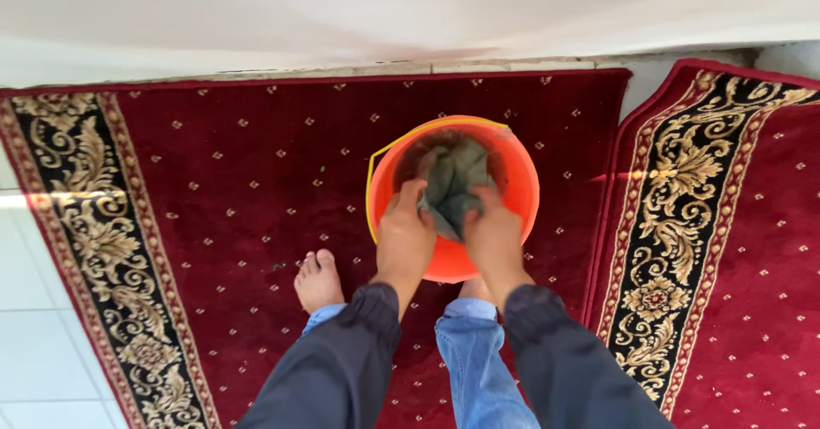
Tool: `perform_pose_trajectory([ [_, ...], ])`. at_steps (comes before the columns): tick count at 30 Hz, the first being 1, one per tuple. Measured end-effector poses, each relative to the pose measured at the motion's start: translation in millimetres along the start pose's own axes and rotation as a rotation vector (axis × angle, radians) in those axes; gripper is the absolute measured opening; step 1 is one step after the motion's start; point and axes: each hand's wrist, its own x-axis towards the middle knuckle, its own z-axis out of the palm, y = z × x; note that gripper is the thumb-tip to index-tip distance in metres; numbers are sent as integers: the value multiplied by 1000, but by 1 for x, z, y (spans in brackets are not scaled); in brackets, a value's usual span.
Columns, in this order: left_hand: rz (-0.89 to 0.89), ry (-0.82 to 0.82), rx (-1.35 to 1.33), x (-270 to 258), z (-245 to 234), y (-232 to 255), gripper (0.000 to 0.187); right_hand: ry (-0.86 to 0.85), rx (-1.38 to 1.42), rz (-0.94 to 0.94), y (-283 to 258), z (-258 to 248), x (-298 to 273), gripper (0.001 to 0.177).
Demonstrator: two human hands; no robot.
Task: The person cleans a window sill and the glass pane using a spray bottle and a cloth. They repeatedly spray the surfaces and wipe them down, occasionally dipping the cloth into a bucket of water to rinse it.
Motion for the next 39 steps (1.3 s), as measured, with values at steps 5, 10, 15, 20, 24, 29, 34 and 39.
perform_pose_trajectory([
  [5,-212,-290,231,29,43,-54,26,-243,-145,-40,19,39,26,46],
  [10,-191,-419,377,33,69,-86,22,-189,-90,-157,56,67,41,31],
  [15,-228,-230,226,24,54,-66,13,-21,36,-101,59,55,37,24],
  [20,-94,76,42,-15,-4,-7,14,-21,657,246,32,7,-4,32],
  [24,-67,126,69,-38,-39,15,15,1,806,365,14,-32,-26,35],
  [29,18,11,108,-52,-62,22,15,-23,720,296,8,-66,-35,30],
  [34,-95,-157,190,-50,-88,38,31,17,-94,-132,-2,-85,-41,30],
  [39,-65,-252,382,-40,-102,43,38,-24,-541,-325,-14,-92,-44,43],
])
